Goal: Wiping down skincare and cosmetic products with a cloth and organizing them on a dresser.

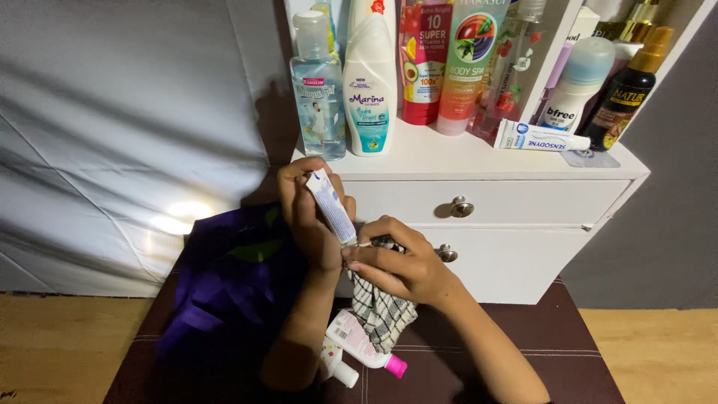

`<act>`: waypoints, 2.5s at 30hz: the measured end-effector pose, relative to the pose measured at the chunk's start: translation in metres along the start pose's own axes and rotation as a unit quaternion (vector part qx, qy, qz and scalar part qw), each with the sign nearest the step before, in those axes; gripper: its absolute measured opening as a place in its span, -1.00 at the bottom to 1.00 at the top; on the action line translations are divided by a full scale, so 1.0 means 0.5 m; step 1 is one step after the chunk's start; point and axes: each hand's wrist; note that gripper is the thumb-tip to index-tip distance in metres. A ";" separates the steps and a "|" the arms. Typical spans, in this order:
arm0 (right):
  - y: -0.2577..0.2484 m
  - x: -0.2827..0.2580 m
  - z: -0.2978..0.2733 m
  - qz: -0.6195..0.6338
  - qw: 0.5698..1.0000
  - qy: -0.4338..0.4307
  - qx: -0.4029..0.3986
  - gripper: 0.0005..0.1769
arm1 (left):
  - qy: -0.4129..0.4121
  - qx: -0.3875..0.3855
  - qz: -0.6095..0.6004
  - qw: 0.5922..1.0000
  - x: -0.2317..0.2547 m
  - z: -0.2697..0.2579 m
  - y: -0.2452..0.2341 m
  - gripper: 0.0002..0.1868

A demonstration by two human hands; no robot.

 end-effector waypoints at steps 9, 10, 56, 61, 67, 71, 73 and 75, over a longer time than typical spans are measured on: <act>-0.013 0.006 -0.027 -0.070 0.989 0.018 0.129 -0.82 | 0.010 -0.129 0.132 0.983 -0.021 -0.025 0.059 -0.57; -0.019 0.008 -0.031 -0.070 0.989 0.019 0.130 -0.82 | 0.010 -0.130 0.132 0.983 -0.031 -0.028 0.059 -0.57; -0.037 0.030 -0.052 -0.104 0.928 0.137 0.330 -0.92 | -0.056 -0.403 0.162 0.899 -0.034 -0.031 0.104 0.13; -0.006 0.026 -0.042 -0.098 0.934 0.135 0.316 -0.92 | -0.031 -0.355 0.160 0.921 -0.036 -0.028 0.092 0.12; 0.025 0.000 -0.014 -0.073 0.970 0.098 0.212 -0.77 | 0.029 -0.194 0.130 0.972 -0.065 -0.027 0.034 0.00; 0.035 0.001 -0.013 -0.031 0.981 0.070 0.176 -0.71 | 0.103 -0.124 0.157 0.974 -0.020 -0.021 0.039 -0.13; 0.032 0.004 -0.019 -0.025 0.982 0.074 0.174 -0.70 | 0.122 -0.116 0.161 0.972 -0.021 -0.027 0.049 -0.13; 0.021 0.008 -0.023 -0.065 0.974 0.071 0.204 -0.75 | 0.131 -0.074 0.095 0.984 -0.042 -0.037 0.060 -0.28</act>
Point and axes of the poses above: each hand's wrist, its own z-axis towards the middle knuckle, its own y-axis out of the palm, x = y × z, and after that the axes turned 10 degrees about -x, right-handed
